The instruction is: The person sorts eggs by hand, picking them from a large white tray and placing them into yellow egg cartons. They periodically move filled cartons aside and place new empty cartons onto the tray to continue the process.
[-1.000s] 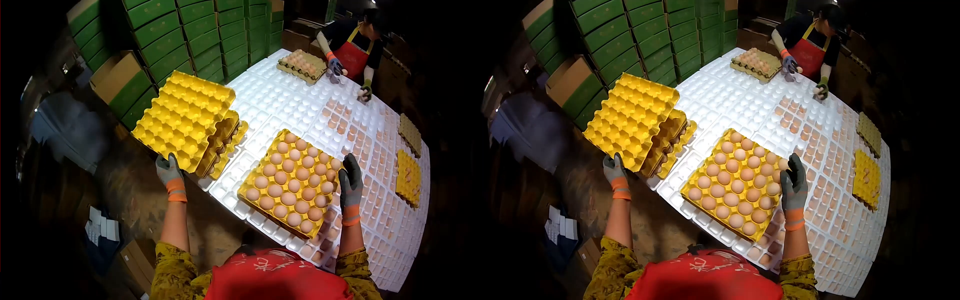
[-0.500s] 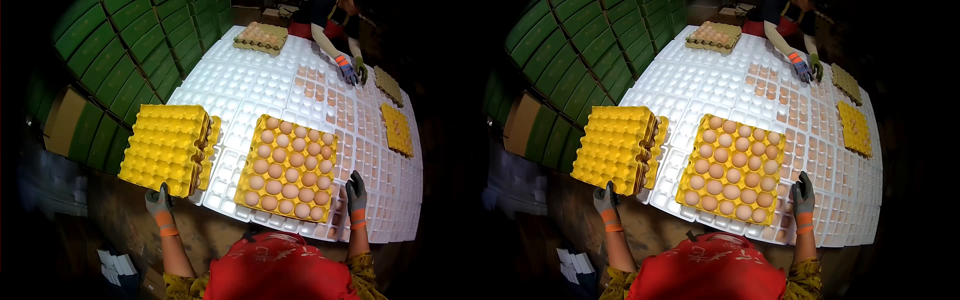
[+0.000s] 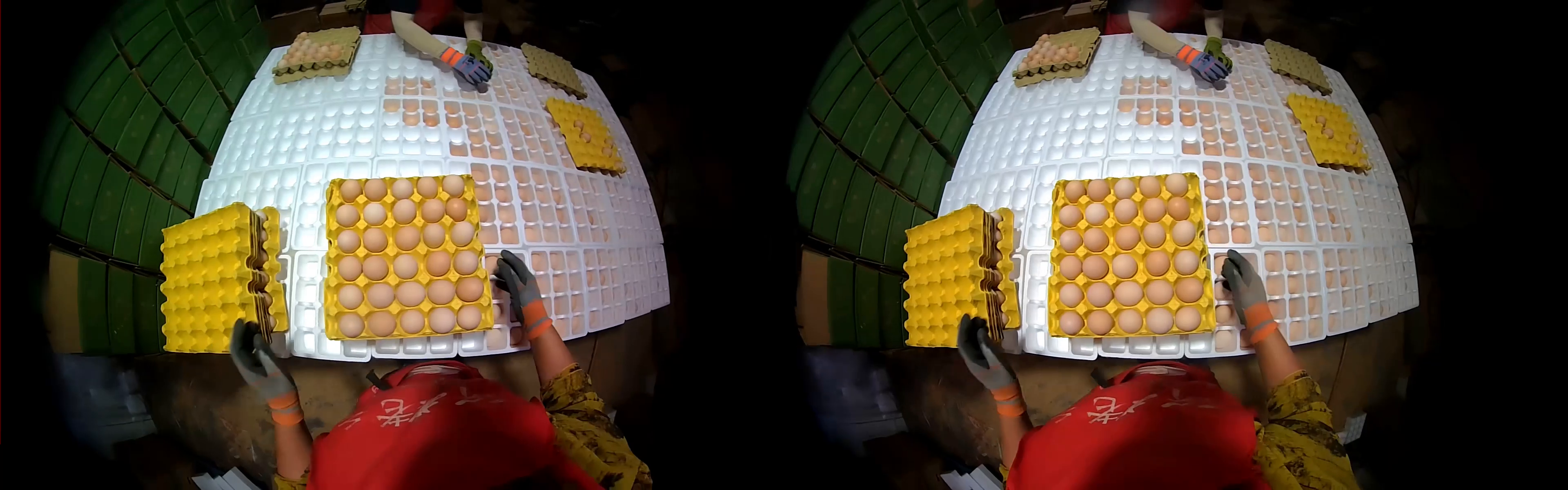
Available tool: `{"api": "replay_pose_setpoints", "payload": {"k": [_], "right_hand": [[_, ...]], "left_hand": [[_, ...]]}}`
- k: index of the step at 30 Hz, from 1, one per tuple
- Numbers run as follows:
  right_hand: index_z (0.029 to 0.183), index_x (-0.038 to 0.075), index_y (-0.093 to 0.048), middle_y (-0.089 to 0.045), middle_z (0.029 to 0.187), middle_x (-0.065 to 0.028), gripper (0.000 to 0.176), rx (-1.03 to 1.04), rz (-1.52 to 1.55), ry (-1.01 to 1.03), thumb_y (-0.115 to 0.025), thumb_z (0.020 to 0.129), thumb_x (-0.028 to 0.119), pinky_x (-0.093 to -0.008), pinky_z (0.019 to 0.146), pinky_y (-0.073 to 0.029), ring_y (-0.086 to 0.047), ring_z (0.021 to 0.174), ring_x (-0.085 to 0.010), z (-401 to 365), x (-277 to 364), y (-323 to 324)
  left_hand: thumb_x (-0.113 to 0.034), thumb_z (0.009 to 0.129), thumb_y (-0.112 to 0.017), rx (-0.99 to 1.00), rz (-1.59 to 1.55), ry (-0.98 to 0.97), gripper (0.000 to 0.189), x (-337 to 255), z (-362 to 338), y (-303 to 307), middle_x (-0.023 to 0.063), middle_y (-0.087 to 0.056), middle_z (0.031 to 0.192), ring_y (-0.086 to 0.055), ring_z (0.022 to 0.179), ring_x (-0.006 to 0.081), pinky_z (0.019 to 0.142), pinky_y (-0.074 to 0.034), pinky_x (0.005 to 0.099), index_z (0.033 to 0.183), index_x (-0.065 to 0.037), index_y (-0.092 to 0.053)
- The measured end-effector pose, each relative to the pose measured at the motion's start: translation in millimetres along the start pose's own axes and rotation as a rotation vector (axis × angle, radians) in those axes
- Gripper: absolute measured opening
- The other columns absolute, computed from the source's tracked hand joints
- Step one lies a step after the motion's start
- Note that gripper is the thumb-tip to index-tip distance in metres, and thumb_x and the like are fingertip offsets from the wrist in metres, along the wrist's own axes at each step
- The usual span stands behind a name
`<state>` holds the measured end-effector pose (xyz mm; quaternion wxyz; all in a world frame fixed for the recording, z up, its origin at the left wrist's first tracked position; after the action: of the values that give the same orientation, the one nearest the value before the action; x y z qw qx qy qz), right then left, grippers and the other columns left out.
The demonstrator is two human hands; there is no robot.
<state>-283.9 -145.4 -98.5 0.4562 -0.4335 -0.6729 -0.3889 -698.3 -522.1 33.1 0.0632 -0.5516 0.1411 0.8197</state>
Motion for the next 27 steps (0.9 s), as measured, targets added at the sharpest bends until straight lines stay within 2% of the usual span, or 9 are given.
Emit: {"api": "replay_pose_setpoints", "payload": {"k": [2, 4, 6, 7, 8, 13, 20, 24, 27], "right_hand": [[0.142, 0.009, -0.053, -0.067, 0.118, -0.0030, 0.050, 0.049, 0.301, -0.172, -0.064, 0.100, 0.033, -0.0310, 0.088, -0.055, -0.064, 0.101, -0.0149, 7, -24, -26], [0.137, 0.010, -0.056, -0.068, 0.120, -0.0030, 0.047, 0.134, 0.559, -0.248, -0.055, 0.103, 0.042, -0.0359, 0.091, -0.055, -0.065, 0.104, -0.0180, 22, -45, -59], [0.144, 0.006, -0.051, -0.060, 0.135, -0.0040, 0.047, 0.177, 0.652, -0.256, -0.047, 0.107, 0.035, -0.0323, 0.101, -0.048, -0.058, 0.118, -0.0167, 41, -84, -72], [0.147, 0.004, -0.048, -0.056, 0.143, -0.0046, 0.047, 0.199, 0.698, -0.262, -0.044, 0.109, 0.031, -0.0305, 0.106, -0.045, -0.055, 0.125, -0.0161, 37, -64, -86], [0.148, 0.004, -0.046, -0.056, 0.143, -0.0038, 0.048, 0.113, 0.536, -0.285, -0.043, 0.109, 0.032, -0.0309, 0.108, -0.044, -0.053, 0.127, -0.0151, 23, -53, -76], [0.147, 0.010, -0.049, -0.059, 0.138, 0.0010, 0.045, 0.299, 0.844, -0.324, -0.046, 0.108, 0.034, -0.0302, 0.101, -0.049, -0.058, 0.118, -0.0119, 17, -57, -93], [0.141, 0.011, -0.053, -0.062, 0.131, 0.0006, 0.047, 0.433, 0.935, -0.484, -0.050, 0.106, 0.042, -0.0301, 0.094, -0.051, -0.060, 0.110, -0.0150, 35, -102, -119], [0.141, 0.006, -0.053, -0.063, 0.131, -0.0048, 0.052, 0.254, 0.617, -0.304, -0.049, 0.106, 0.044, -0.0328, 0.096, -0.050, -0.059, 0.113, -0.0174, 35, -94, -104], [0.141, 0.007, -0.053, -0.062, 0.132, -0.0054, 0.051, 0.258, 0.516, -0.180, -0.049, 0.106, 0.043, -0.0344, 0.096, -0.050, -0.058, 0.115, -0.0174, 41, -84, -114]], "left_hand": [[-0.005, 0.103, -0.053, 0.413, 0.171, -0.095, 0.046, -20, 3, -96, 0.0152, -0.055, 0.141, -0.054, 0.127, 0.0239, 0.108, -0.042, 0.0376, 0.147, 0.002, -0.042], [-0.018, 0.106, -0.048, 0.634, 0.013, 0.134, 0.049, 38, 6, -153, 0.0153, -0.050, 0.148, -0.050, 0.132, 0.0241, 0.111, -0.038, 0.0366, 0.150, 0.001, -0.040], [-0.040, 0.110, -0.039, 0.974, -0.079, 0.428, 0.058, 122, 10, -193, 0.0145, -0.046, 0.151, -0.047, 0.135, 0.0240, 0.113, -0.037, 0.0357, 0.152, 0.000, -0.038], [-0.057, 0.106, -0.034, 0.798, -0.342, 0.906, 0.072, 88, -9, -200, 0.0118, -0.047, 0.150, -0.046, 0.135, 0.0229, 0.111, -0.039, 0.0361, 0.152, -0.002, -0.038], [-0.064, 0.103, -0.037, 0.895, -0.369, 0.826, 0.077, 129, -6, -207, 0.0093, -0.047, 0.151, -0.047, 0.134, 0.0222, 0.109, -0.041, 0.0368, 0.153, -0.004, -0.039], [-0.061, 0.104, -0.037, 0.900, -0.519, 0.928, 0.070, 95, -16, -220, 0.0042, -0.051, 0.147, -0.053, 0.131, 0.0211, 0.107, -0.046, 0.0373, 0.151, -0.009, -0.041], [-0.062, 0.103, -0.039, 0.928, -0.611, 0.963, 0.066, 92, -16, -227, 0.0036, -0.055, 0.142, -0.055, 0.126, 0.0215, 0.106, -0.047, 0.0377, 0.147, -0.013, -0.047], [-0.067, 0.100, -0.041, 0.938, -0.594, 0.978, 0.071, 105, -14, -227, 0.0047, -0.058, 0.139, -0.056, 0.125, 0.0223, 0.104, -0.048, 0.0380, 0.146, -0.013, -0.048], [-0.076, 0.093, -0.044, 0.772, -0.199, 0.898, 0.084, 155, 7, -199, 0.0058, -0.059, 0.138, -0.058, 0.124, 0.0223, 0.103, -0.048, 0.0381, 0.147, -0.012, -0.048]]}}
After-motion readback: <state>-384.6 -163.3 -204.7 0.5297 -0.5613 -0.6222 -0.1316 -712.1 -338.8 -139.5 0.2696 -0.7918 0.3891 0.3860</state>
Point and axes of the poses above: each hand's wrist, its own z-axis towards the middle knuckle, its own y-axis out of the back of the hand, x = y × z, the point moved 10 cm from there along z, towards the middle knuckle
